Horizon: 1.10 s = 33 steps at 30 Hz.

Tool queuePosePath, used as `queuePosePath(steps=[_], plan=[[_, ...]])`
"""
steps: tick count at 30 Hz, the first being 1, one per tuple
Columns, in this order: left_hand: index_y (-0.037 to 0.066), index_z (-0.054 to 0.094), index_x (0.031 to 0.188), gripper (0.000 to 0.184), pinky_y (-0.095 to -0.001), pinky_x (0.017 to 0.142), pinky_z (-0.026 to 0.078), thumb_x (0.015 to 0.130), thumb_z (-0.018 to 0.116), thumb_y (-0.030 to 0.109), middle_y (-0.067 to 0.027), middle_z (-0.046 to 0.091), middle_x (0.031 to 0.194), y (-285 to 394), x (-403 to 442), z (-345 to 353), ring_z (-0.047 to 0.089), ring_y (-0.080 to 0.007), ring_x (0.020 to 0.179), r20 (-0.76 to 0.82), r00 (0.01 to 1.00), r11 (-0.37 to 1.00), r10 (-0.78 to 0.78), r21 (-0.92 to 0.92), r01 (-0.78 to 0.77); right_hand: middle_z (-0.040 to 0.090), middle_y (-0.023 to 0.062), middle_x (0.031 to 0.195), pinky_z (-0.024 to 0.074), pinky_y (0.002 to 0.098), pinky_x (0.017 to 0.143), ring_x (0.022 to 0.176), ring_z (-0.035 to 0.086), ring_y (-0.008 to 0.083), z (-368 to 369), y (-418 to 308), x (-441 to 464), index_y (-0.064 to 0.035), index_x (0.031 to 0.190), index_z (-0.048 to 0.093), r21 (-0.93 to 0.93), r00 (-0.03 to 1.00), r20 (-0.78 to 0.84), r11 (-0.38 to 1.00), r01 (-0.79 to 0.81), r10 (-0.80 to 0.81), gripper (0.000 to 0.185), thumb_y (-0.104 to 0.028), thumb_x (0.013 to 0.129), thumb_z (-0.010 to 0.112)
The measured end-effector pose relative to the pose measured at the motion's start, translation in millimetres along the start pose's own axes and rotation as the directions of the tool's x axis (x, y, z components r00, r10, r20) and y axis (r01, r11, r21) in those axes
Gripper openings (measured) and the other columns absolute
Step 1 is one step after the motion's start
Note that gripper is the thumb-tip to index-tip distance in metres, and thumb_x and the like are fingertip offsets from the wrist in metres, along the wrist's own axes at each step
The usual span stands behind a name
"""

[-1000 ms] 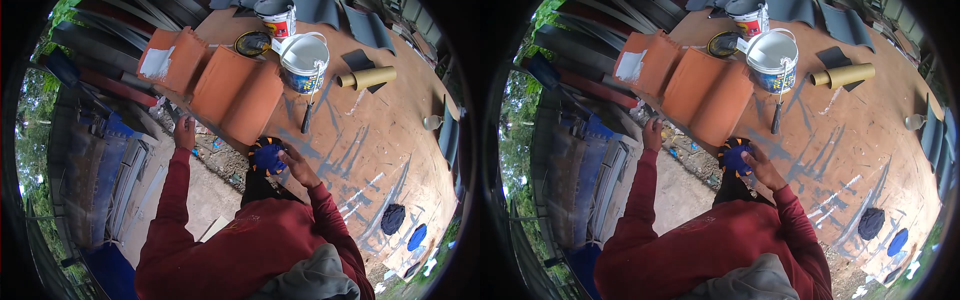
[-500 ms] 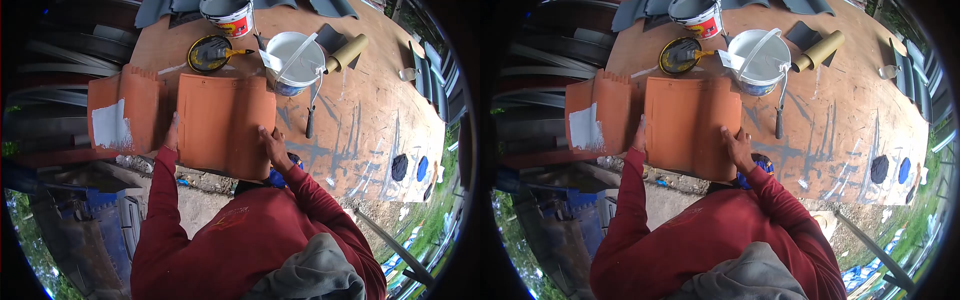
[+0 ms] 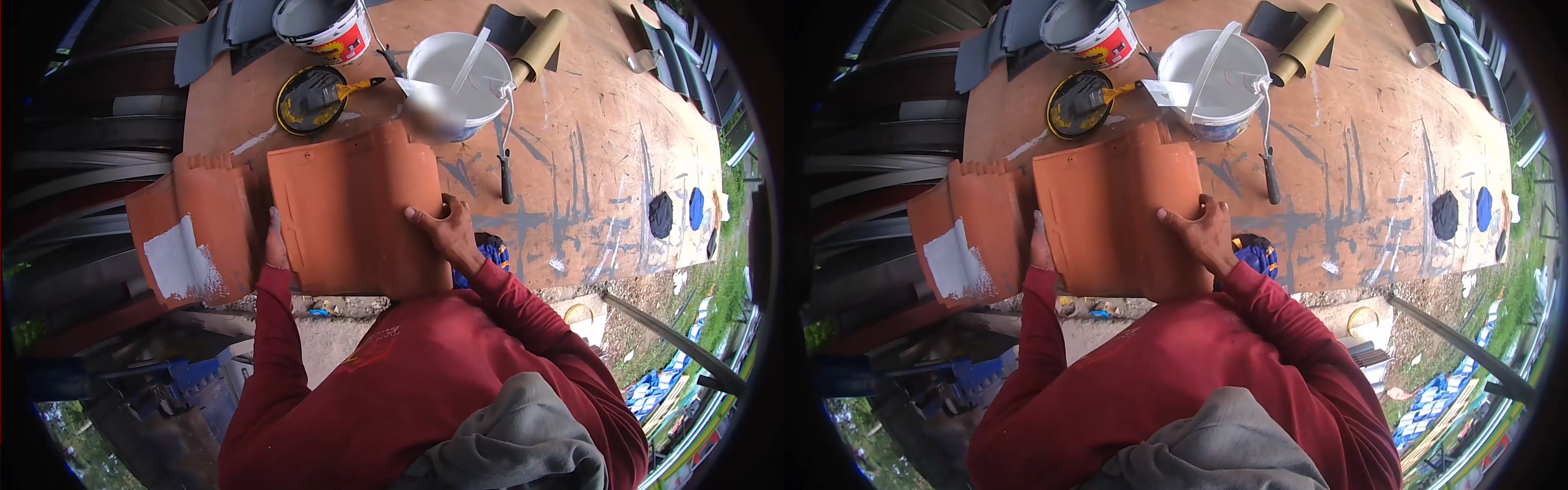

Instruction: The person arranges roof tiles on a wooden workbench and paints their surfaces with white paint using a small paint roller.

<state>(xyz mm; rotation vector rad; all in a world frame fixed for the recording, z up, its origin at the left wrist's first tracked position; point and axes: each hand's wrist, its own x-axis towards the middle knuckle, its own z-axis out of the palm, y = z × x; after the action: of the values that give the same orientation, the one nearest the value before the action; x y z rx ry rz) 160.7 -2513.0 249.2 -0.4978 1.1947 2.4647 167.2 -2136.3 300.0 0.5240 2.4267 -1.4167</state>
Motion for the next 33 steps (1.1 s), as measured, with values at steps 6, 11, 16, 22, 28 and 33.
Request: queuePosePath(steps=[6, 11, 16, 22, 28, 33], plan=[[0.004, 0.05, 0.145, 0.054, -0.0432, 0.102, 0.055, 0.107, 0.053, 0.041, -0.014, 0.062, 0.135, -6, 14, -33, 0.063, -0.0259, 0.124, -0.211, 0.967, 0.867, 0.139, 0.499, -0.016, 0.063, 0.0328, 0.119, 0.0553, 0.0456, 0.092, 0.108, 0.066, 0.0407, -13, -10, -9, 0.0177, 0.126, 0.057, 0.131, 0.999, 0.05, 0.991, -0.017, 0.011, 0.102, -0.062, 0.07, 0.087], [0.003, 0.061, 0.13, 0.034, -0.0374, 0.094, 0.057, 0.107, 0.055, 0.027, -0.0073, 0.069, 0.114, -9, 16, -28, 0.069, -0.0183, 0.107, -0.201, 0.95, 0.754, 0.237, 0.654, -0.05, 0.061, 0.0313, 0.12, 0.0557, 0.0435, 0.091, 0.111, 0.065, 0.0376, -25, -23, -28, 0.0169, 0.124, 0.05, 0.197, 0.998, 0.029, 0.979, 0.046, -0.053, 0.101, -0.057, 0.069, 0.09], [-0.001, 0.063, 0.128, 0.034, -0.0323, 0.105, 0.042, 0.104, 0.056, 0.023, -0.0064, 0.066, 0.117, -6, 25, -44, 0.06, -0.0154, 0.112, -0.337, 0.923, 0.82, 0.187, 0.571, 0.043, 0.058, 0.0284, 0.122, 0.0568, 0.0434, 0.091, 0.113, 0.064, 0.0352, -27, -16, -35, 0.0105, 0.13, 0.039, 0.256, 0.986, 0.09, 0.96, 0.115, -0.142, 0.104, -0.056, 0.07, 0.092], [-0.006, 0.062, 0.129, 0.039, -0.0351, 0.107, 0.043, 0.102, 0.055, 0.021, -0.0156, 0.067, 0.128, -11, 24, -12, 0.061, -0.0209, 0.118, -0.374, 0.88, 0.769, 0.294, 0.639, 0.015, 0.058, 0.0259, 0.123, 0.0571, 0.0425, 0.09, 0.116, 0.062, 0.0314, -26, -32, -53, 0.0088, 0.127, 0.04, 0.568, 0.958, 0.07, 0.801, 0.191, -0.278, 0.096, -0.038, 0.067, 0.099], [-0.009, 0.06, 0.133, 0.047, -0.0386, 0.107, 0.046, 0.102, 0.057, 0.026, -0.0233, 0.065, 0.134, -11, 28, -56, 0.063, -0.0294, 0.124, -0.234, 0.918, 0.341, 0.321, 0.933, 0.118, 0.061, 0.0252, 0.123, 0.056, 0.0407, 0.096, 0.114, 0.065, 0.0314, -27, -79, -89, 0.0098, 0.13, 0.04, 0.554, 0.939, 0.099, 0.802, 0.224, -0.33, 0.092, -0.027, 0.069, 0.098], [0.0, 0.047, 0.15, 0.066, -0.0437, 0.11, 0.044, 0.099, 0.06, 0.039, -0.0254, 0.056, 0.146, -48, -22, 16, 0.056, -0.0404, 0.132, -0.12, 0.79, 0.07, 0.602, 0.993, 0.097, 0.063, 0.0238, 0.121, 0.0607, 0.0402, 0.091, 0.111, 0.068, 0.03, -40, -61, -89, 0.0072, 0.129, 0.039, 0.674, 0.942, 0.239, 0.738, 0.013, -0.235, 0.079, -0.012, 0.073, 0.092]])
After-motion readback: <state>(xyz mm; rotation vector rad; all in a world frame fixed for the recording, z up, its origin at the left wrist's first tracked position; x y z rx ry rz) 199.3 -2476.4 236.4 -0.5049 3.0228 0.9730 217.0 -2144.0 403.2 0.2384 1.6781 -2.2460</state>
